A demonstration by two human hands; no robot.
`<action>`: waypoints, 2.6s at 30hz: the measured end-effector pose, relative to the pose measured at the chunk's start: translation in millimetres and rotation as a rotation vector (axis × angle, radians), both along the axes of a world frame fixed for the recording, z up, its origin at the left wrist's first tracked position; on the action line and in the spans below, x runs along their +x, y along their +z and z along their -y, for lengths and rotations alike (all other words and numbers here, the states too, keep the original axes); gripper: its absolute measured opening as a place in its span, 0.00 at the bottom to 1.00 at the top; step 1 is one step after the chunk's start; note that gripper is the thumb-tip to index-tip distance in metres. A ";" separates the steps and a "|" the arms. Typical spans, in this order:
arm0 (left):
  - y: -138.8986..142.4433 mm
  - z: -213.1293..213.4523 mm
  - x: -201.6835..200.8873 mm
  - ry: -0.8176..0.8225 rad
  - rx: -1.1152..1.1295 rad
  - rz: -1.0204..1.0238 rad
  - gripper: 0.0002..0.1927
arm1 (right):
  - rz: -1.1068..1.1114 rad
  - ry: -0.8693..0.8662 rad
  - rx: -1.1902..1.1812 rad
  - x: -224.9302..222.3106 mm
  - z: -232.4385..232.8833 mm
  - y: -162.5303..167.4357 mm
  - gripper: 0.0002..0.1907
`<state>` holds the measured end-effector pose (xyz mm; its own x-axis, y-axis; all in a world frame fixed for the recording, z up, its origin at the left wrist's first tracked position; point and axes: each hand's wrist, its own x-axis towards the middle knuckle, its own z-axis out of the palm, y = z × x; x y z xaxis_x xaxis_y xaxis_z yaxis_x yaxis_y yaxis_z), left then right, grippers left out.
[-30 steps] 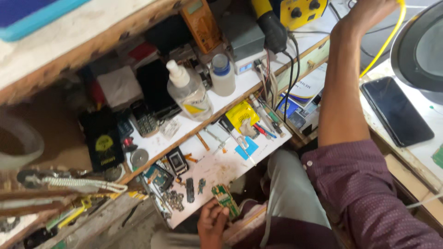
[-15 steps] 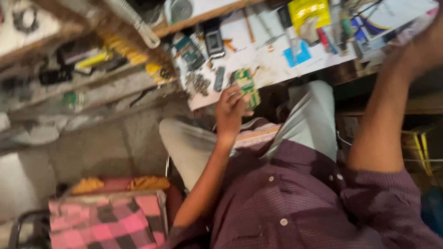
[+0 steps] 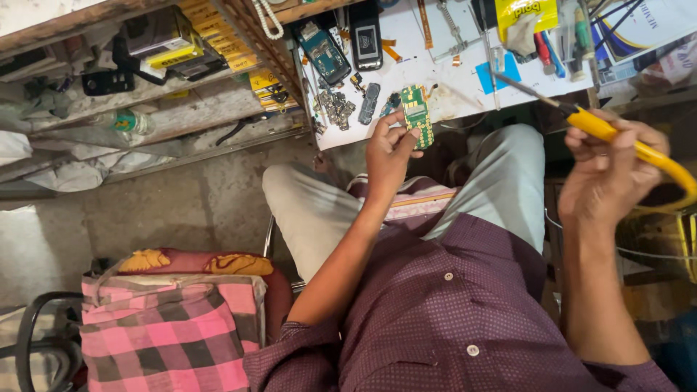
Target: The person holds a phone motherboard in one hand and applies flux or paste to it with a small applicator. They then use a yellow soldering iron to solder components on the board for an extended period, set the board on the workbench, and touch and press the board with their fingers.
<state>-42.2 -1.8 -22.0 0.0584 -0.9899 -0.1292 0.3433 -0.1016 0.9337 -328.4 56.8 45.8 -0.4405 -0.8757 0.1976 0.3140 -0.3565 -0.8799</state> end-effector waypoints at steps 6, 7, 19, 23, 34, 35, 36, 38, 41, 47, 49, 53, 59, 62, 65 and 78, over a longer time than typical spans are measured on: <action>1.3 -1.3 -1.8 -0.003 -0.030 -0.008 0.20 | -0.020 0.042 0.004 4.5 2.7 -11.9 0.17; 2.1 -1.5 -2.0 0.002 -0.013 -0.012 0.21 | -0.001 0.041 0.007 5.1 5.1 -11.0 0.17; 13.8 -7.2 1.9 -0.017 0.031 0.022 0.21 | 0.707 0.107 0.241 -2.1 20.9 -35.3 0.13; 15.4 -8.0 1.2 -0.031 -0.004 -0.013 0.21 | 0.928 0.178 0.249 -14.3 21.4 -62.3 0.12; 13.3 -11.0 -1.2 -0.026 0.025 0.007 0.22 | 1.207 0.424 0.198 -16.6 24.4 -53.5 0.18; 12.9 -10.9 -1.3 -0.021 0.024 0.017 0.23 | 1.152 0.397 0.202 -13.7 24.3 -48.7 0.17; 12.4 -10.7 -1.4 -0.016 0.023 0.030 0.23 | 1.099 0.371 0.207 -11.1 24.5 -42.9 0.16; 11.5 -10.3 -1.9 -0.016 0.036 0.023 0.24 | 0.954 0.298 0.222 -0.4 21.7 -31.7 0.14; 10.2 -9.8 -2.6 0.002 0.051 0.084 0.23 | 0.567 0.205 0.218 17.6 15.1 -11.4 0.10; 8.7 -9.1 -3.1 0.039 -0.007 0.118 0.21 | -0.313 0.103 0.047 53.6 -3.0 19.0 0.09; 8.9 -9.3 -2.9 0.042 -0.021 0.110 0.21 | -0.561 0.087 -0.001 60.0 -5.5 23.7 0.08; 11.5 -10.5 -3.1 0.050 -0.015 0.112 0.21 | -0.867 0.071 -0.116 67.7 -5.4 26.6 0.09; 21.0 -13.3 -4.5 0.054 -0.027 0.117 0.23 | -0.958 0.069 -0.129 73.8 -6.3 28.0 0.10; 25.7 -15.3 -3.5 0.067 -0.010 0.151 0.23 | -0.932 0.047 -0.127 73.1 -9.7 28.7 0.09; 28.4 -17.8 -2.2 0.075 0.036 0.139 0.24 | -0.923 0.042 -0.115 71.4 -13.5 28.1 0.09; 22.3 -20.9 -7.4 0.112 -0.009 0.209 0.22 | -0.956 0.037 -0.124 76.2 -12.7 17.1 0.09</action>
